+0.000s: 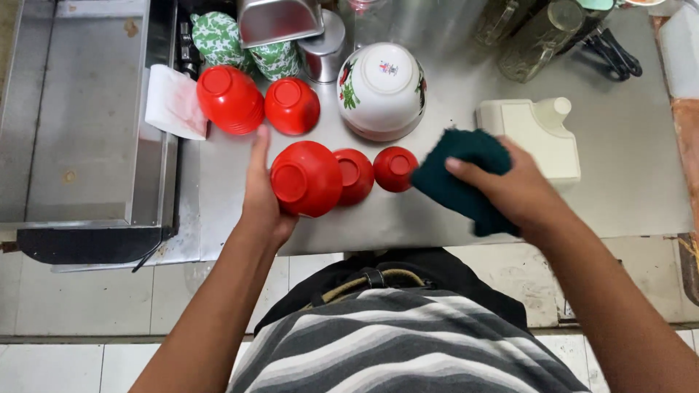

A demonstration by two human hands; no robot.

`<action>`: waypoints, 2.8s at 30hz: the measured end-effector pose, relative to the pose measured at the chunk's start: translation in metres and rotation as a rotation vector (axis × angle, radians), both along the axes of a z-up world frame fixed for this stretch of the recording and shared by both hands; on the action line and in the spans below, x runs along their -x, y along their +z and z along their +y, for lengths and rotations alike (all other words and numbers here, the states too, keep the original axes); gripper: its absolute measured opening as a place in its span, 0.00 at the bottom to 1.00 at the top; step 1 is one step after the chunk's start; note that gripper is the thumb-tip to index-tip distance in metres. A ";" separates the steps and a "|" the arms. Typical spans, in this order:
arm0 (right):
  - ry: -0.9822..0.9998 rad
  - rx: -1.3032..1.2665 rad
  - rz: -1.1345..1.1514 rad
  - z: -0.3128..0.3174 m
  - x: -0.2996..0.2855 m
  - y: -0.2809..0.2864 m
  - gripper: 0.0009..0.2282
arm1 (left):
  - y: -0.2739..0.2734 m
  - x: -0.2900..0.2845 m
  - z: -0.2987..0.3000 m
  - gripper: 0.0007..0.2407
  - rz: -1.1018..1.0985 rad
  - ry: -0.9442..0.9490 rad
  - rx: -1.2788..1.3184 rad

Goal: Wiping red cups and ceramic bowls with a green cloth on a prep counter.

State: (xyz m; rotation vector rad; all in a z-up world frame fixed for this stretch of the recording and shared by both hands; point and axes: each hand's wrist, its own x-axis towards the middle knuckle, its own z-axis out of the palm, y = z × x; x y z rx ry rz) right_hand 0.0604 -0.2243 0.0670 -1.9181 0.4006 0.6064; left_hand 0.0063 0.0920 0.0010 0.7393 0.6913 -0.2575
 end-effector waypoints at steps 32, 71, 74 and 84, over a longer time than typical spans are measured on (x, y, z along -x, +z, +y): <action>0.702 0.118 -0.084 0.084 -0.033 -0.081 0.33 | -0.049 -0.016 -0.040 0.27 -0.159 -0.479 -1.381; 0.125 -0.460 0.186 0.180 -0.127 -0.076 0.13 | -0.077 -0.118 0.005 0.41 0.016 -0.316 -1.923; 0.090 -0.367 0.124 0.184 -0.129 -0.086 0.15 | -0.075 -0.112 0.006 0.38 -0.052 -0.295 -1.901; 0.000 -0.496 0.125 0.172 -0.115 -0.076 0.17 | -0.026 -0.075 0.020 0.36 -0.270 0.009 -1.724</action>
